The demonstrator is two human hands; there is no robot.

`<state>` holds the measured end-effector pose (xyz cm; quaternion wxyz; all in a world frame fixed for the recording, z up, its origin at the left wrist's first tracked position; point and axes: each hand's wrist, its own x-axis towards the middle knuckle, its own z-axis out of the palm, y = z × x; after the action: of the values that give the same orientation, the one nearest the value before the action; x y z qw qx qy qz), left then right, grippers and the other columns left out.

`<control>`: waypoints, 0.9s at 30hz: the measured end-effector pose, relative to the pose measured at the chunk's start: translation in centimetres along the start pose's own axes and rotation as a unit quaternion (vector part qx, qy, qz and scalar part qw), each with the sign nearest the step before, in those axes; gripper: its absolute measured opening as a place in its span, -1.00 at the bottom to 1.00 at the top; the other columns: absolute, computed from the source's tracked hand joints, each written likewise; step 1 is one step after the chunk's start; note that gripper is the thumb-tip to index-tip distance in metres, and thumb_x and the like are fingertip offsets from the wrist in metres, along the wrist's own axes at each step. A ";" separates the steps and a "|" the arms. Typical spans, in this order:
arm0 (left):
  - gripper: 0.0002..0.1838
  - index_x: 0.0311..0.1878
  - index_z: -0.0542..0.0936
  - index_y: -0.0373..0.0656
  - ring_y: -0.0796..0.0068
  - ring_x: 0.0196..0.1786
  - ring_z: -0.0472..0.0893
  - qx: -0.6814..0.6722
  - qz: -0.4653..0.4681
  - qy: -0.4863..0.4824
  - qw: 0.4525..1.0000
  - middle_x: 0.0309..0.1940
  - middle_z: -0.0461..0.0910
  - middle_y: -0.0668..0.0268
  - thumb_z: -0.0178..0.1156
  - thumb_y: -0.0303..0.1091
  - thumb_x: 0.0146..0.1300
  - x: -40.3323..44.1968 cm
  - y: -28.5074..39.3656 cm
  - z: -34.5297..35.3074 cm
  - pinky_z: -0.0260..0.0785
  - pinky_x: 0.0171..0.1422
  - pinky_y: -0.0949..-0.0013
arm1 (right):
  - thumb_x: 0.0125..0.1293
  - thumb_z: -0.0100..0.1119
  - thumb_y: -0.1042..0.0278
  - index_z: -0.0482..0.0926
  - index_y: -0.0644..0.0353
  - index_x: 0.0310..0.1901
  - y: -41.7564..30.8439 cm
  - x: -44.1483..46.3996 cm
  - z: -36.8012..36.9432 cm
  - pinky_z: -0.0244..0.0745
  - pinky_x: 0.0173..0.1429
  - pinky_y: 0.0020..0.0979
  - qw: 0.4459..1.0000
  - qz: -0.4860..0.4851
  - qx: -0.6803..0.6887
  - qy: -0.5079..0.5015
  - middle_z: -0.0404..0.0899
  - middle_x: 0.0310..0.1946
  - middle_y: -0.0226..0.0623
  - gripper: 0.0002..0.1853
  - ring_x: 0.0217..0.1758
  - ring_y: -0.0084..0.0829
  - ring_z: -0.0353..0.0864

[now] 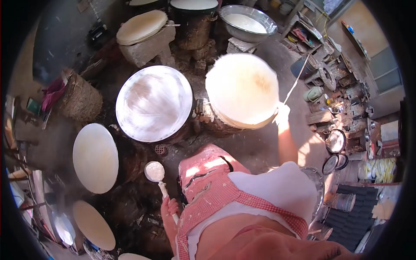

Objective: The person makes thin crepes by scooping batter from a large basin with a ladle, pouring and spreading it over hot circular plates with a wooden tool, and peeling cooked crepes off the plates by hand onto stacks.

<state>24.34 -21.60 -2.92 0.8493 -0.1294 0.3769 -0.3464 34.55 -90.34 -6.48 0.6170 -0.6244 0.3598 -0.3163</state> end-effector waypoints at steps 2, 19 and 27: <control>-0.60 -0.56 0.22 -0.07 0.63 -0.72 0.16 -0.001 -0.032 0.008 0.999 -0.73 0.08 0.47 -0.07 -0.12 0.40 -0.1 -0.1 2.0 0.03 -0.69 0.50 | 0.03 0.23 0.44 0.48 0.19 -0.63 5.4 -0.7 -1.3 0.17 -0.74 -0.49 0.984 0.128 -0.033 0.121 0.38 -0.78 -0.38 -0.83 -0.80 -0.54 0.33; -0.61 0.13 0.25 0.27 0.68 -0.81 0.16 0.167 0.312 0.028 0.935 -0.77 0.16 0.47 0.04 -0.41 0.32 -6.0 -5.5 -5.7 -0.05 -0.82 0.58 | 0.31 0.04 0.15 0.59 0.25 -0.13 0.6 -6.6 10.7 0.51 -0.18 -0.24 0.634 -0.195 -0.735 -0.142 0.63 -0.34 -0.15 -0.67 -0.27 -0.27 0.63; -0.69 -0.01 0.25 0.33 0.76 -0.80 0.09 -0.068 0.585 0.016 0.808 -0.74 0.14 0.48 0.03 -0.40 0.34 -3.6 -15.7 -8.6 -0.12 -0.81 0.61 | 0.16 0.26 0.25 0.52 0.41 -0.35 -0.9 -30.4 47.3 0.40 -0.28 -0.27 0.615 -0.332 -0.248 -0.671 0.49 -0.55 -0.19 -0.69 -0.47 -0.37 0.43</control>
<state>8.64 -30.17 0.74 0.8738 0.0637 0.4175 0.2412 57.87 -39.16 -5.96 0.3607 -0.8688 -0.3214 0.1085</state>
